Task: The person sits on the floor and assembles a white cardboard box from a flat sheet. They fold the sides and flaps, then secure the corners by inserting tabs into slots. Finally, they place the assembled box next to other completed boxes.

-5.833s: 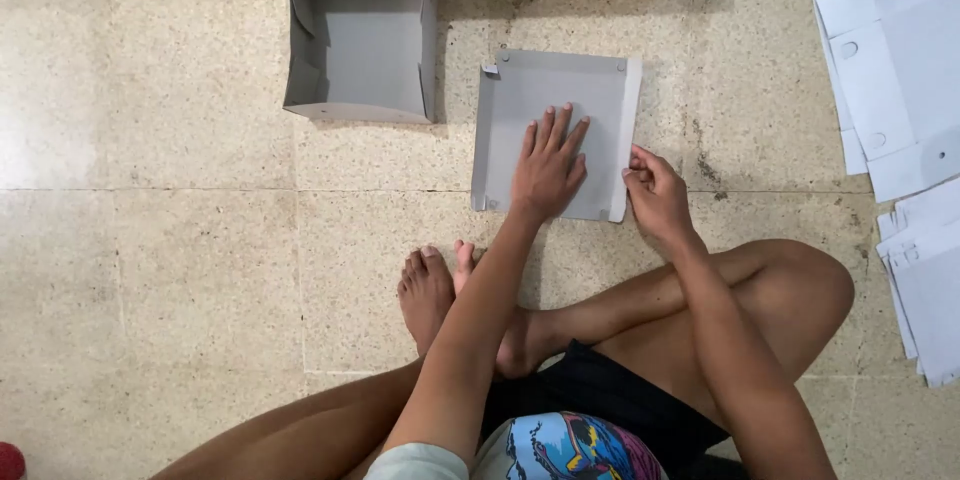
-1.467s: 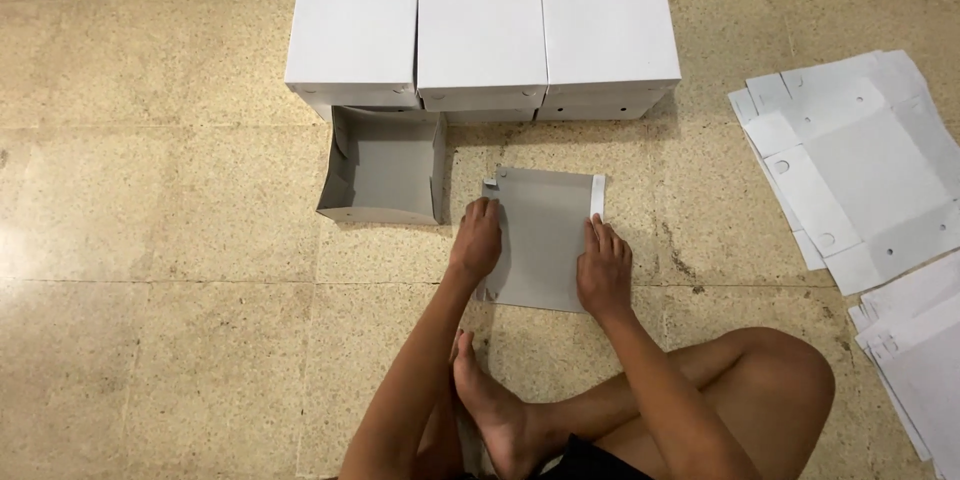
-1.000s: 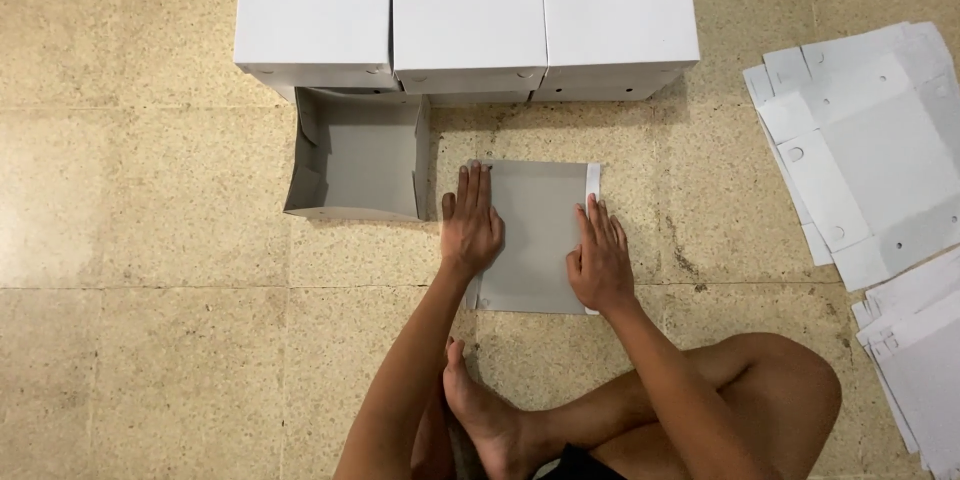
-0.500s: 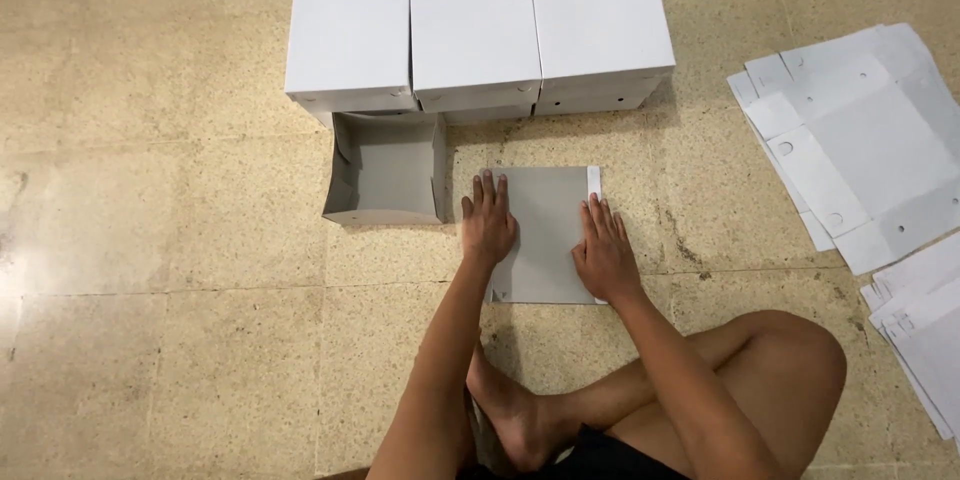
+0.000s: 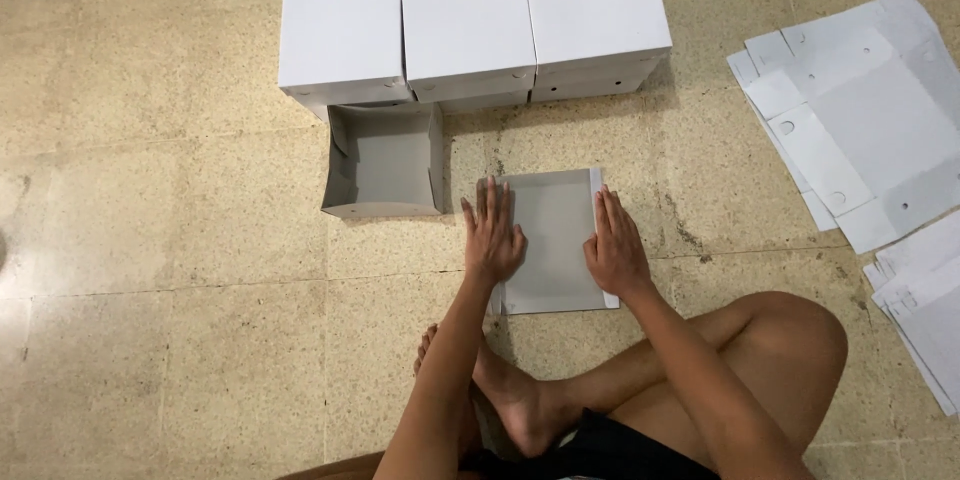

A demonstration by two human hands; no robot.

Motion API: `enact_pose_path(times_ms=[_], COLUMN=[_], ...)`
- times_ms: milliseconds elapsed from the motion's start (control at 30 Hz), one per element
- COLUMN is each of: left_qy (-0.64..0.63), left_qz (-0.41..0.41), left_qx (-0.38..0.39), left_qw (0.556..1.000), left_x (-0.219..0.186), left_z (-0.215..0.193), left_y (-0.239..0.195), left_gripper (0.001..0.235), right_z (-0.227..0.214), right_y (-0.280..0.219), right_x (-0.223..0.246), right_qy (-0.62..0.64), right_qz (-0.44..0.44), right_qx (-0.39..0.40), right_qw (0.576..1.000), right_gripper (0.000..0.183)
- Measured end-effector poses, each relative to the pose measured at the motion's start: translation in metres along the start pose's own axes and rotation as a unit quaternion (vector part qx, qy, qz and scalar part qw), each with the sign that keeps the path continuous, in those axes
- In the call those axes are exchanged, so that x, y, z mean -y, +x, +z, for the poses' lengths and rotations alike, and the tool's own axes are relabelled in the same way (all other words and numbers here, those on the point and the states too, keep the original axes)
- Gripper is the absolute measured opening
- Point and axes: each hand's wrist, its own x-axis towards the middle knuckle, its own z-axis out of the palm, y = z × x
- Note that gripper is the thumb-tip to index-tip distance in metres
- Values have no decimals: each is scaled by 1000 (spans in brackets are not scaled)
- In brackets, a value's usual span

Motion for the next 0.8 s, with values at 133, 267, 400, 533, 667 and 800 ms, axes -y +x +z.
enact_pose_path(times_ms=[133,267,400,533,667,800], left_qy=[6,7,-2,-16,-16,-14], left_qz=[6,12,0,-8,-14,-14], left_qx=[26,1,12,18,20,17], left_qw=[1000,1000,1000,1000,1000,1000], left_x=[6,11,13,8,10,9], left_z=[18,26,31,21,23,29], left_y=[1,7,13,11,12,13], left_gripper=[77,81,86,81,81,81], right_z=[-1,4,15,44,22,16], right_y=[-1,1,15,31,35,40], right_x=[-2,-7,-24,-60,-32,-28], right_qy=[19,4,-25,-31,0,11], right_qz=[12,5,18,37,12,16], right_qx=[57,47,36,12,-21,63], right_qw=[998,999,999,999,1000,998], right_gripper=[62,60,46,28,49,62])
